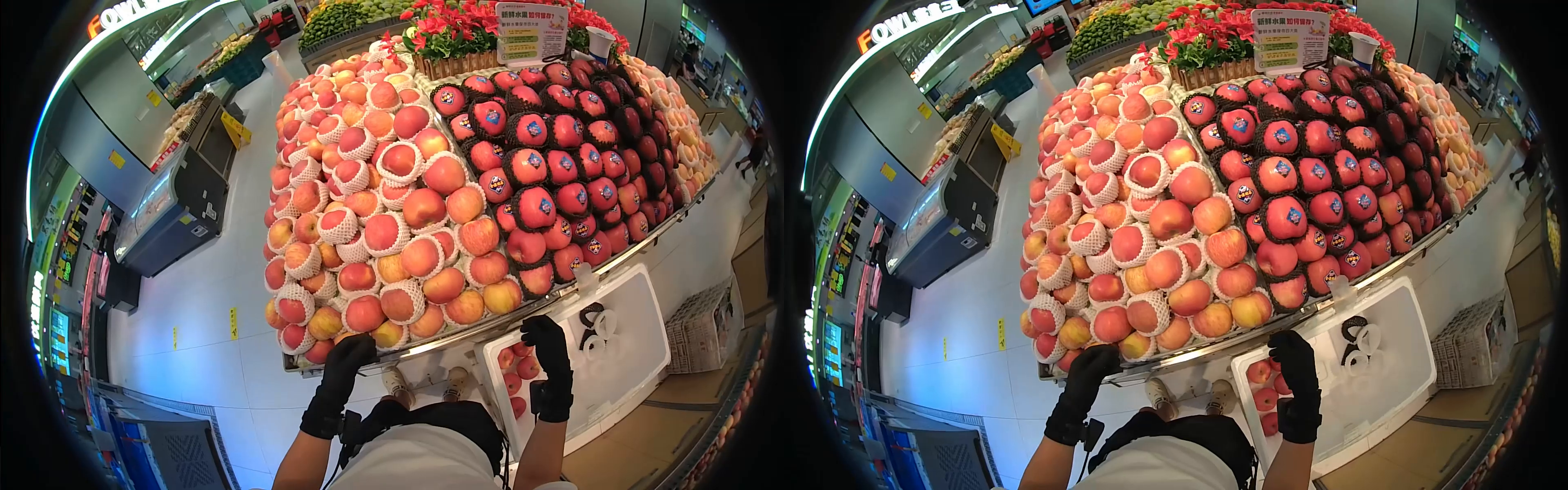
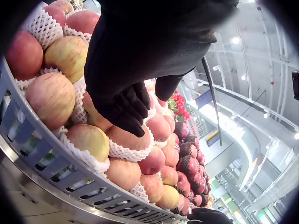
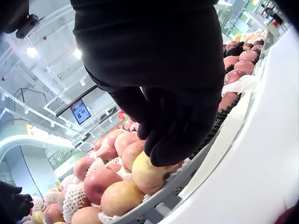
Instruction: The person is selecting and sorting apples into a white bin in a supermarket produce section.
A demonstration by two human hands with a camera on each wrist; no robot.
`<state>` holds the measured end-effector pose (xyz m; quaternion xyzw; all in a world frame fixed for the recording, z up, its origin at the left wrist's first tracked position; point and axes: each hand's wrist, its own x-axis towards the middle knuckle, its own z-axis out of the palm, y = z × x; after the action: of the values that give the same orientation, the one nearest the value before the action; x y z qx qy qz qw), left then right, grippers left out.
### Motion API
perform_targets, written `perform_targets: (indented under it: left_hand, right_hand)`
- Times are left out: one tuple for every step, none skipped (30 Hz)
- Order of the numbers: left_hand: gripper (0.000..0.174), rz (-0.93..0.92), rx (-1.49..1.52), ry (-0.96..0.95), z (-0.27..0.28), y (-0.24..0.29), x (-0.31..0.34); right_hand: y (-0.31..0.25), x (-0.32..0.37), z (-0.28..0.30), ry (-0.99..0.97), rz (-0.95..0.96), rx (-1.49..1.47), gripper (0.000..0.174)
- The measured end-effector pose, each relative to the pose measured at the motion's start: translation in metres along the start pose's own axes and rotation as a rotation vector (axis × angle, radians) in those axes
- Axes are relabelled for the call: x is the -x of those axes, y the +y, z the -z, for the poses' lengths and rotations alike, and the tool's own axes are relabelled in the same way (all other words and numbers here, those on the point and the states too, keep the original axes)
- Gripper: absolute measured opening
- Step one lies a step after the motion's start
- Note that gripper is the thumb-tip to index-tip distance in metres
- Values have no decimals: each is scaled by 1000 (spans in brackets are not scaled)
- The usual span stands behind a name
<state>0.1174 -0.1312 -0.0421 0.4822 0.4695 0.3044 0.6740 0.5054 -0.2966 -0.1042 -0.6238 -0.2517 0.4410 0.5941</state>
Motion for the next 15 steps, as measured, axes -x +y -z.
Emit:
perform_targets:
  left_hand:
    - [26,-3,6,-8,3,0,-1]
    - [27,8,18,-11,5,4,-4]
    - [27,18,36,-8,7,7,-6]
    - [27,33,52,1,11,8,-5]
    - [27,15,47,-4,15,8,-6]
    - [28,-4,40,-9,21,10,-10]
    - [28,-19,34,-12,26,11,-11]
    - [29,-20,47,-17,32,12,-9]
    - [29,-27,62,-24,36,16,-10]
    - [29,-34,73,-33,41,20,-10]
    - [30,-35,81,-31,46,24,-9]
    - [30,-38,91,-28,51,27,-9]
    - [30,-39,99,-21,57,29,-8]
    - [30,-49,106,-14,66,29,-7]
    - [30,-61,115,-9,74,27,-8]
  right_hand:
    - [0,5,-4,-19,17,6,20]
    - [-5,9,-7,-6,-3,33,21]
    - [-10,11,-13,1,-23,63,21]
    - [-13,15,-19,3,-49,93,22]
    - [-15,16,-24,-8,-42,63,22]
    - [-16,15,-29,-3,-45,81,22]
    - [-16,13,-34,2,-50,99,22]
    - [-17,14,-40,6,-61,118,22]
    - [-23,14,-46,0,-50,140,22]
    - [-30,14,-55,-6,-39,159,22]
    - [-36,14,-66,-13,-31,175,22]
    - [-41,13,-77,-16,-27,206,22]
    - [-47,12,-88,-22,-24,236,22]
    - [-50,11,-99,-29,-25,265,22]
    - [-53,8,-110,-29,-33,284,21]
